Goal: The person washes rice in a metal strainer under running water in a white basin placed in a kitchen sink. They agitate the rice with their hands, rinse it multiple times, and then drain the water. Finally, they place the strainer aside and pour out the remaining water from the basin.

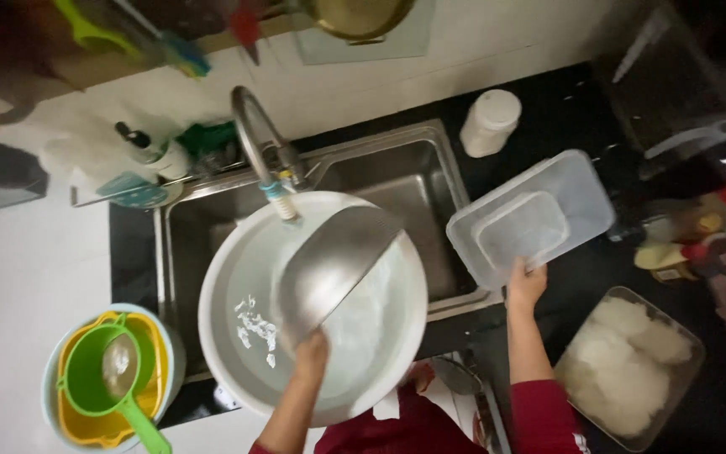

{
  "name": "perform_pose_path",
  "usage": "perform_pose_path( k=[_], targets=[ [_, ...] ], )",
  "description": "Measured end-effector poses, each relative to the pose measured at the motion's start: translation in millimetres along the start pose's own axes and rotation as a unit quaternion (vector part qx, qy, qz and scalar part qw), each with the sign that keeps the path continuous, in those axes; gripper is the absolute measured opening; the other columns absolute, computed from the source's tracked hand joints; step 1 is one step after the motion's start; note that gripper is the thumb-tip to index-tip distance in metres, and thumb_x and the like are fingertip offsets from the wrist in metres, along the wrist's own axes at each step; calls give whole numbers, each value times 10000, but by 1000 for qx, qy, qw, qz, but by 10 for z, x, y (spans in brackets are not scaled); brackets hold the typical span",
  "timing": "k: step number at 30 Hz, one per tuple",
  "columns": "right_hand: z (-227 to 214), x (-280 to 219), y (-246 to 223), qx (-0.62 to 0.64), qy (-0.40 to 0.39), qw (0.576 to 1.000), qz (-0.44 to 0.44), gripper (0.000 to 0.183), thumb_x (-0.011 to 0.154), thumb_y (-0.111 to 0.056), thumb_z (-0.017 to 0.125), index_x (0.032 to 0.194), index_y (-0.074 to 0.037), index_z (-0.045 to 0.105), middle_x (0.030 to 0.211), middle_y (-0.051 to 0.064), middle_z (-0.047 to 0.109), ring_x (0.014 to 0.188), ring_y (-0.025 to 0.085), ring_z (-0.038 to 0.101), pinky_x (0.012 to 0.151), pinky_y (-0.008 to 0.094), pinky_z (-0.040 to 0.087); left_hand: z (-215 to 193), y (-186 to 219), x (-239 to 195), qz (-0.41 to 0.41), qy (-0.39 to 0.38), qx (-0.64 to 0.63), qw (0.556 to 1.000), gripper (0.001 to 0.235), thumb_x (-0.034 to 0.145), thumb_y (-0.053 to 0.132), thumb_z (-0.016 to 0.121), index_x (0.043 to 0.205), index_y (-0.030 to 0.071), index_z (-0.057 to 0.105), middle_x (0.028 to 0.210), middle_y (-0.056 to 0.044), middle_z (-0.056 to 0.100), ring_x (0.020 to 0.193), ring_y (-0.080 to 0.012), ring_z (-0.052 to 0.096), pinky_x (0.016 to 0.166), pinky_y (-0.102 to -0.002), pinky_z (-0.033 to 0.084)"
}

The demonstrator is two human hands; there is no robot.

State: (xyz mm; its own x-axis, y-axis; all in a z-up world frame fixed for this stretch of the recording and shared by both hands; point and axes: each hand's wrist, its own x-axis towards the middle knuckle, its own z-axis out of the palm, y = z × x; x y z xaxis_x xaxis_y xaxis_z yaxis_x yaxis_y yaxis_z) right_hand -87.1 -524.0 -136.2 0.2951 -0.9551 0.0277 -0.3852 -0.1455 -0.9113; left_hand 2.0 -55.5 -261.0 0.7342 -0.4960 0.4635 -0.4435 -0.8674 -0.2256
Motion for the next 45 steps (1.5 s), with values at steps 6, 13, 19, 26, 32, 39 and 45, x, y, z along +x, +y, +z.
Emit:
perform_pose_path(
  k=[6, 13, 19, 26, 32, 39, 45],
  targets=[
    [-266, 39, 1, -51, -87, 978, 184, 498, 969, -127, 585, 1453, -54, 497, 1096, 268, 630, 876, 426, 697, 696, 524, 648, -1275, 1810, 2197, -348, -192, -660, 638, 529, 932, 158, 639, 1393, -58, 496, 1352, -277, 562, 1283, -370, 575, 1072, -463, 442],
    [-389, -55, -181, 75, -90, 953, 280, 622, 1038, -173, 455, 1580, 39, 235, 1569, 348, 247, 1271, 588, 458, 931, 626, 553, -1254, 3193, 2418, -340, -304, -649, 609, 427, 918, 217, 607, 1245, -43, 522, 1130, -371, 658, 1078, -533, 648, 880, -605, 551],
    [-435, -106, -35, 155, -106, 949, 252, 616, 1092, -355, 488, 1591, -72, 264, 1524, 254, 386, 1168, 494, 578, 981, 674, 498, -1130, 3555, 2357, -339, -408, -596, 604, 673, 907, 359, 562, 1456, -6, 429, 1232, -346, 635, 1157, -452, 641, 949, -512, 558],
    [-546, -392, -63, 235, -125, 933, 242, 737, 1124, -556, 494, 1631, -192, 103, 1615, 210, 268, 1391, 508, 401, 1115, 674, 425, -1552, 3251, 2600, -295, -417, -637, 577, 724, 913, 413, 543, 1455, -55, 437, 1291, -356, 603, 1210, -476, 603, 962, -551, 540],
    [-494, -596, 358, 237, -122, 925, 272, 553, 1045, -495, 377, 1495, -178, 328, 1408, 159, 537, 1145, 356, 611, 934, 491, 562, -1938, 2876, 2654, -301, -513, -613, 520, 909, 793, 653, 536, 1424, 10, 411, 1260, -222, 610, 850, -353, 695, 625, -409, 586],
    [-317, -748, 527, 212, -144, 921, 294, 574, 1020, -579, 376, 1471, -226, 331, 1379, 118, 543, 1197, 357, 578, 955, 532, 501, -2071, 2346, 2331, -126, -321, -626, 699, 314, 981, 278, 526, 1025, -29, 578, 998, -259, 605, 868, -441, 627, 732, -518, 501],
    [-199, -1088, 192, 177, -144, 918, 324, 544, 1059, -530, 340, 1470, -175, 321, 1375, 136, 533, 1198, 388, 606, 1001, 553, 533, -2186, 844, 1755, -229, -187, -629, 719, 216, 932, 219, 511, 1107, 104, 564, 942, -91, 618, 846, -269, 584, 712, -429, 474]
  ],
)
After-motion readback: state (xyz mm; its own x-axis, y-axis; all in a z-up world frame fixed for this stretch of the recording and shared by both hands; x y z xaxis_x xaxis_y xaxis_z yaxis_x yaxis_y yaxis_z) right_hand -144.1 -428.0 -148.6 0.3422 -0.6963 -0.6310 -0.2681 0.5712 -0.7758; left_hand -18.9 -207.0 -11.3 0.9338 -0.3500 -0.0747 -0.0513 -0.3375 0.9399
